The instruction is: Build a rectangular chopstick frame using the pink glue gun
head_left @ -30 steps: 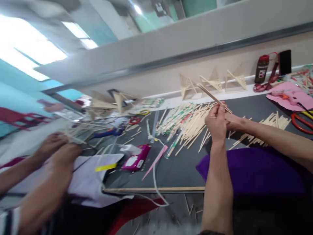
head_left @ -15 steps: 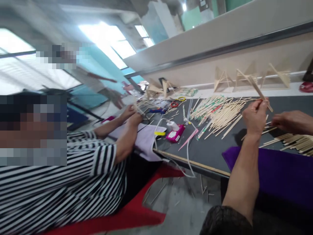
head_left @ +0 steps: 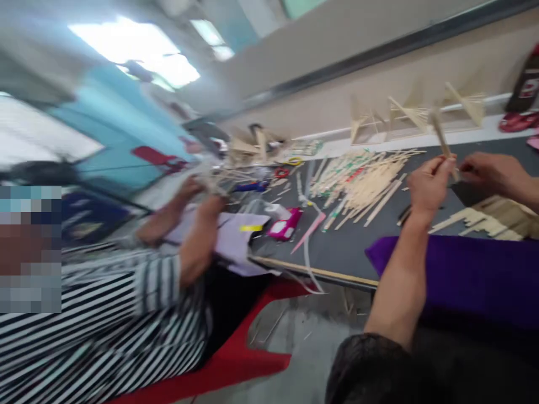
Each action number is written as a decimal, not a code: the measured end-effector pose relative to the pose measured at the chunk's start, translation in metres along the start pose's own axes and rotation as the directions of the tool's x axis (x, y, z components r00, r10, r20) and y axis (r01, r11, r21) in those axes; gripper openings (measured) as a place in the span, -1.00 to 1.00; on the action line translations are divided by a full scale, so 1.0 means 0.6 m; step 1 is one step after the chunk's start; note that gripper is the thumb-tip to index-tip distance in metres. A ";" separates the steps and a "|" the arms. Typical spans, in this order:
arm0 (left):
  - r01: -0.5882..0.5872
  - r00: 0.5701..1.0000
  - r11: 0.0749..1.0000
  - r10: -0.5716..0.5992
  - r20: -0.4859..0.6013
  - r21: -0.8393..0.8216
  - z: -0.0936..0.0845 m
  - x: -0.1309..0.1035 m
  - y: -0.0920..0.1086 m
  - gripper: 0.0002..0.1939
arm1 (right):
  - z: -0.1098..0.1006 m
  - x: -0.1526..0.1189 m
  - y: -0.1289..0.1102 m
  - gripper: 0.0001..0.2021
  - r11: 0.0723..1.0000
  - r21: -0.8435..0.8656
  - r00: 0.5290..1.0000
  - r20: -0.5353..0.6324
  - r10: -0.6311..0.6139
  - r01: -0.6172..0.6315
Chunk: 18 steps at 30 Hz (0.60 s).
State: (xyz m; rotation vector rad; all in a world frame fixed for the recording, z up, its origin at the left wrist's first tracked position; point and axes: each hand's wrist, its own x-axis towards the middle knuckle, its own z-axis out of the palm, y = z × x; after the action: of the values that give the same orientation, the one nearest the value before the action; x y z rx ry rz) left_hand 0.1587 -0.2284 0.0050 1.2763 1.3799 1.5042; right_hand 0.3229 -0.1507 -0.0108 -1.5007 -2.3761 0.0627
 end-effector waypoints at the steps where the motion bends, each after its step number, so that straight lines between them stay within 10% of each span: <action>1: -0.012 0.999 1.000 0.012 0.045 -0.009 -0.001 0.002 -0.002 -0.84 | -0.019 -0.008 -0.001 -0.87 0.994 0.094 0.998 -0.021 0.063 -0.061; 5: 0.029 0.991 1.000 -0.029 0.130 -0.003 0.003 0.020 -0.018 -0.83 | -0.061 -0.029 -0.010 -0.90 0.735 0.662 0.983 0.011 0.185 -0.146; 9: 0.034 0.982 0.999 -0.038 0.185 0.025 0.010 0.028 -0.030 -0.86 | -0.060 -0.038 -0.011 -0.94 0.490 0.863 0.986 0.049 0.162 -0.123; 18: -0.087 0.951 0.976 0.022 0.309 0.198 0.009 0.025 -0.042 -0.74 | -0.054 -0.047 -0.027 -0.87 0.465 0.873 0.983 0.082 0.165 -0.151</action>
State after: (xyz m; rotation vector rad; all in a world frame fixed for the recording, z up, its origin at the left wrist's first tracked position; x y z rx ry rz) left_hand 0.1573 -0.2081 -0.0172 1.6153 1.3303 1.1561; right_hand 0.3298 -0.1873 0.0163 -1.1168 -1.6410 1.1443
